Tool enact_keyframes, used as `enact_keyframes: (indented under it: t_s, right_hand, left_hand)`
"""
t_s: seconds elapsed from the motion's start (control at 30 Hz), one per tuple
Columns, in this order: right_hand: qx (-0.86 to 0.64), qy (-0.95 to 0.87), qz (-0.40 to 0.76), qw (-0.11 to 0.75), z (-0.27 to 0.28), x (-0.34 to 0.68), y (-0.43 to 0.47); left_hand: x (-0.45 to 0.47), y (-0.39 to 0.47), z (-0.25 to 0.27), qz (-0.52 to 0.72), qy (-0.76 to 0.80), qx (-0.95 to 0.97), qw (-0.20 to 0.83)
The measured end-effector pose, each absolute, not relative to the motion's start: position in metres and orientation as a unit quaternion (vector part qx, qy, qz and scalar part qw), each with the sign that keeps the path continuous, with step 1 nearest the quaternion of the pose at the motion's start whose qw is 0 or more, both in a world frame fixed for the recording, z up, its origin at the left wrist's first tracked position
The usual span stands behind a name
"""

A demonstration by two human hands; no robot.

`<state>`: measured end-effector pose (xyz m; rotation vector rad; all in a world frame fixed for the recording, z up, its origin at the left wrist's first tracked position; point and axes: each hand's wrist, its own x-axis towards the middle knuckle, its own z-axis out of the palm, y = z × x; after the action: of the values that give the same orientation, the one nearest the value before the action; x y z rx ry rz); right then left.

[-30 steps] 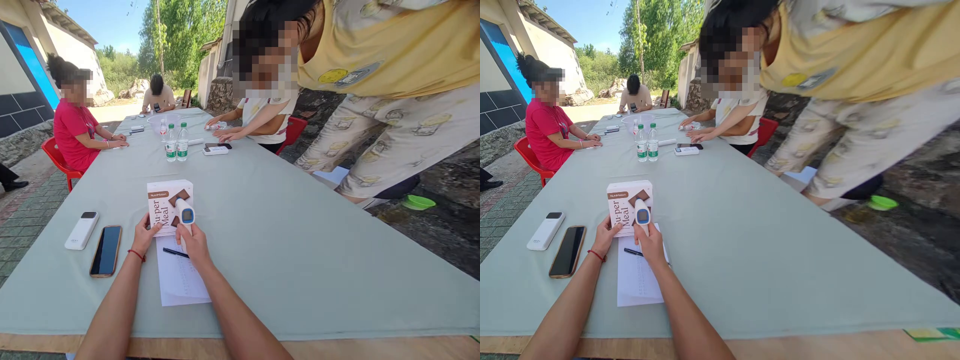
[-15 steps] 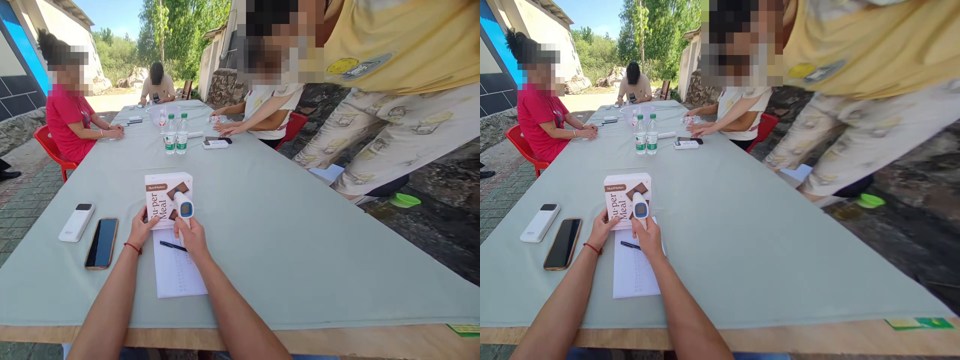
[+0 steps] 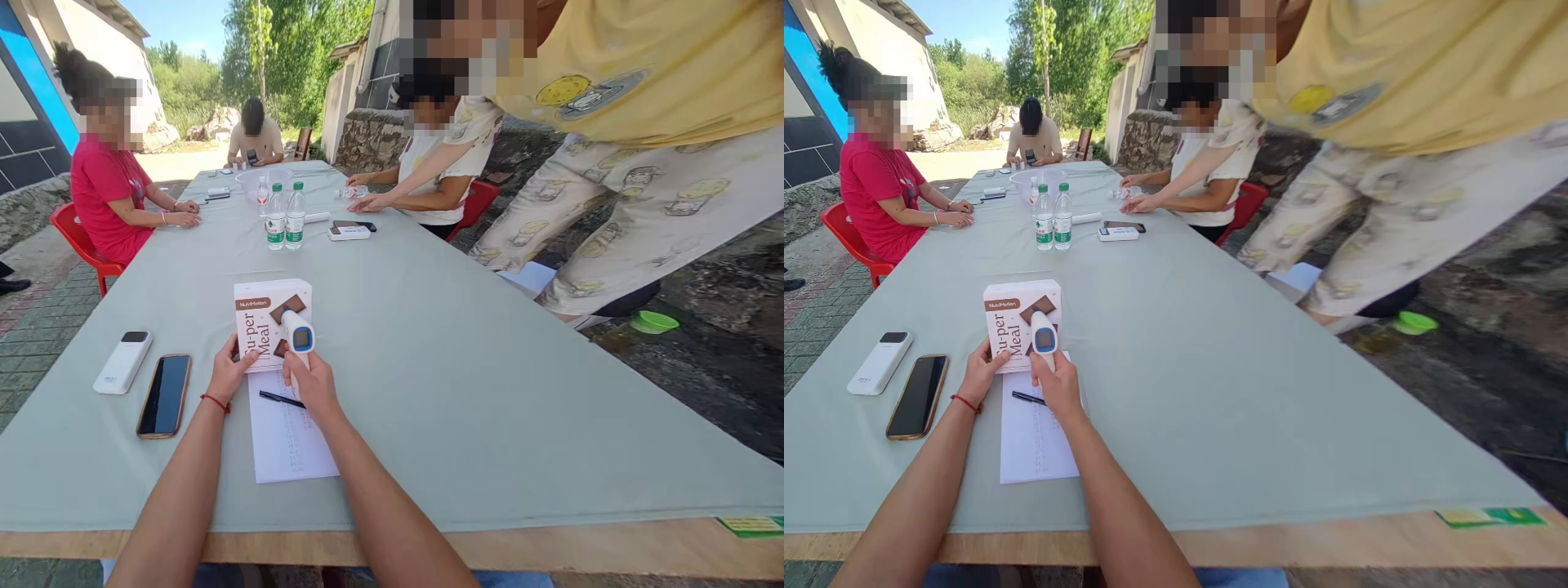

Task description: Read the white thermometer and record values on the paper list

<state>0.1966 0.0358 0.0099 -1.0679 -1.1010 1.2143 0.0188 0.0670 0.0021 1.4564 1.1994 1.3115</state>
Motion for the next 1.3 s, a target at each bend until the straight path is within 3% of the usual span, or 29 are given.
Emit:
enact_keyframes:
  t_s: [1.3]
  right_hand:
    - [-0.452,-0.463,0.513,0.564,0.024,0.196,0.027]
  left_hand:
    - [0.023,0.065,0.009,0.516,0.472,0.593,0.399]
